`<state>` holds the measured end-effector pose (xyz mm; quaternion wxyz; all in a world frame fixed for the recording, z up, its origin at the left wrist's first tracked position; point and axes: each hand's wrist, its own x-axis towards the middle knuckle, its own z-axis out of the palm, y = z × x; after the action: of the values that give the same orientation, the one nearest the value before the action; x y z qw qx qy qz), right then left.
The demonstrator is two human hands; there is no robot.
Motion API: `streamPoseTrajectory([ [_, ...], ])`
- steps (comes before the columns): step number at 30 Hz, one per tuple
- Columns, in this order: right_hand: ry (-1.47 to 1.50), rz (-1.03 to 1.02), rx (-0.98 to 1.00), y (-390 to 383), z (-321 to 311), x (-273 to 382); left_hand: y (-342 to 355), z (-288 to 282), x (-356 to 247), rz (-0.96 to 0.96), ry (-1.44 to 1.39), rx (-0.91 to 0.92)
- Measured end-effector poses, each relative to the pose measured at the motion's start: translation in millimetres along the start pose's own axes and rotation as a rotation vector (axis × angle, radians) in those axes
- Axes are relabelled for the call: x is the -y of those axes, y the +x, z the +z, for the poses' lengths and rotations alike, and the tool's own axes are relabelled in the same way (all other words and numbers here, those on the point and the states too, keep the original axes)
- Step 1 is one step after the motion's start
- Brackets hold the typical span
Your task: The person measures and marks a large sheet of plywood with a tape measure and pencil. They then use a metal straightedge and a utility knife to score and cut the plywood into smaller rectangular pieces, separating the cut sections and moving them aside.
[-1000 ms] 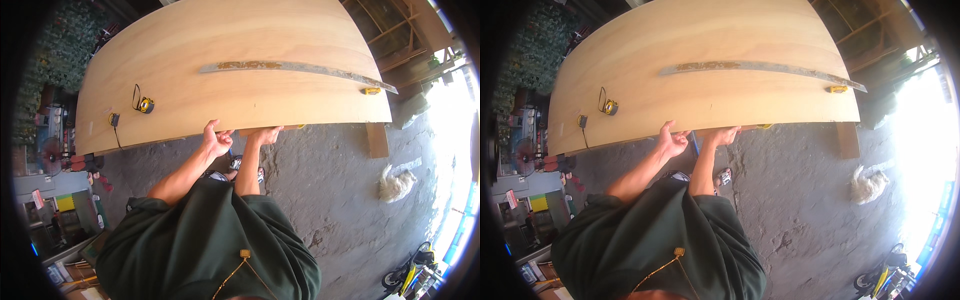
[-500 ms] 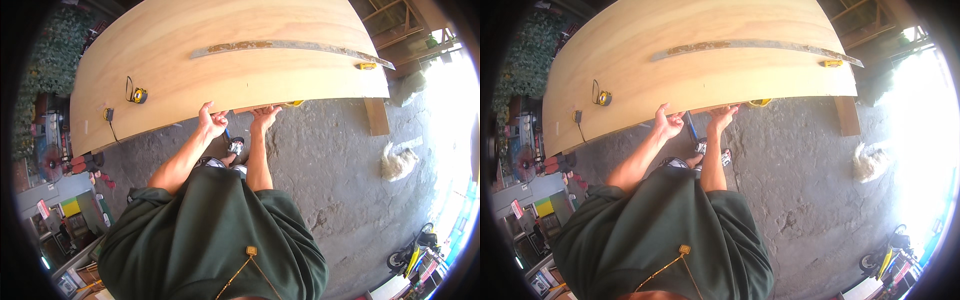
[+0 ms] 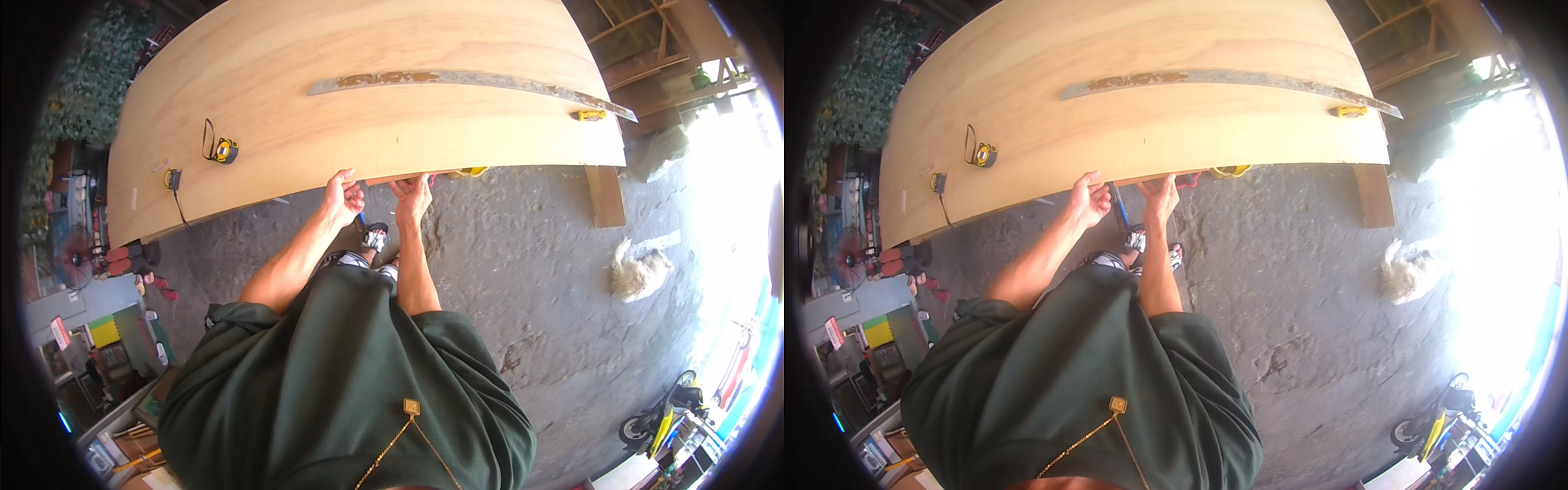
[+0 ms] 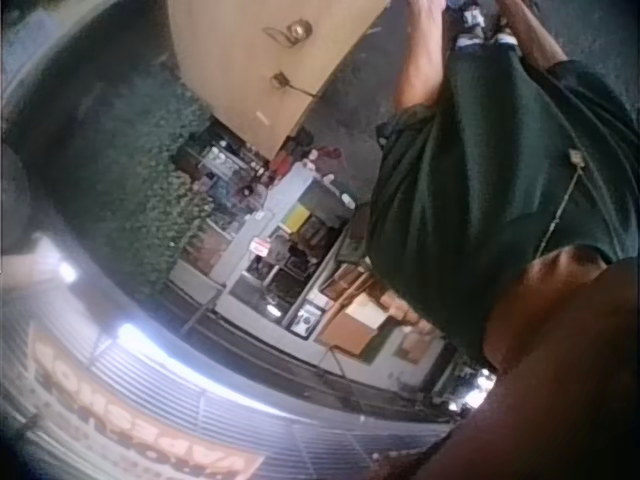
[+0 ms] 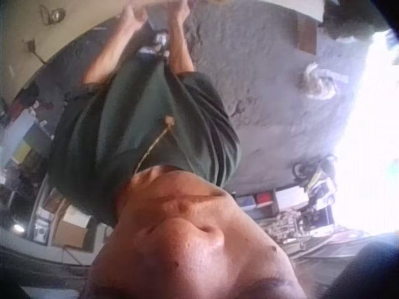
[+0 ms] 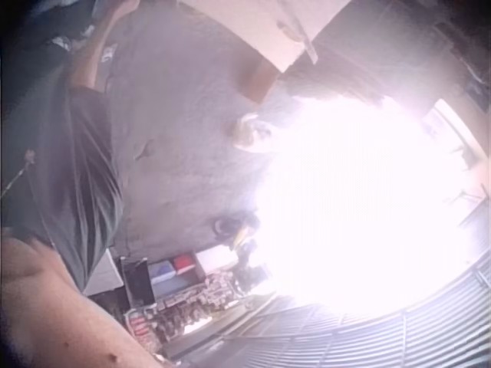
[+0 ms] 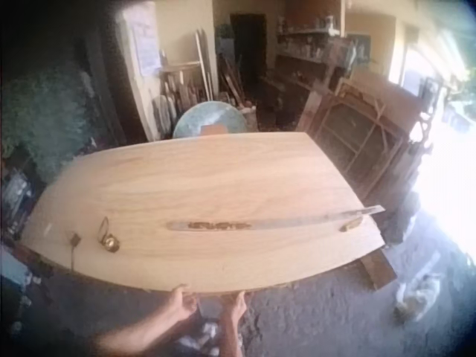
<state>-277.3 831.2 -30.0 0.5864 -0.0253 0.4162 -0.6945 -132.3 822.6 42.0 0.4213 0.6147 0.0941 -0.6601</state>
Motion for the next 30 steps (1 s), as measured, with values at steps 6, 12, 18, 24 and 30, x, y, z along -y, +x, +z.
streamPoseTrajectory([
  [6, -0.018, 0.068, 0.065, 0, -11, 18, 16, -35, 0, 0.153, -0.189, -0.148],
  [12, -0.133, 0.052, 0.104, 22, -23, 24, 47, -50, -18, 0.119, -0.203, -0.258],
  [18, -0.112, 0.031, 0.136, 19, -18, 26, 44, -48, -28, 0.106, -0.167, -0.232],
  [24, -0.184, 0.034, 0.136, 2, 0, 9, 44, -55, -35, 0.074, -0.167, -0.154],
  [30, -0.214, 0.071, 0.175, -7, 6, 11, 45, -57, -32, 0.062, -0.139, -0.114],
])
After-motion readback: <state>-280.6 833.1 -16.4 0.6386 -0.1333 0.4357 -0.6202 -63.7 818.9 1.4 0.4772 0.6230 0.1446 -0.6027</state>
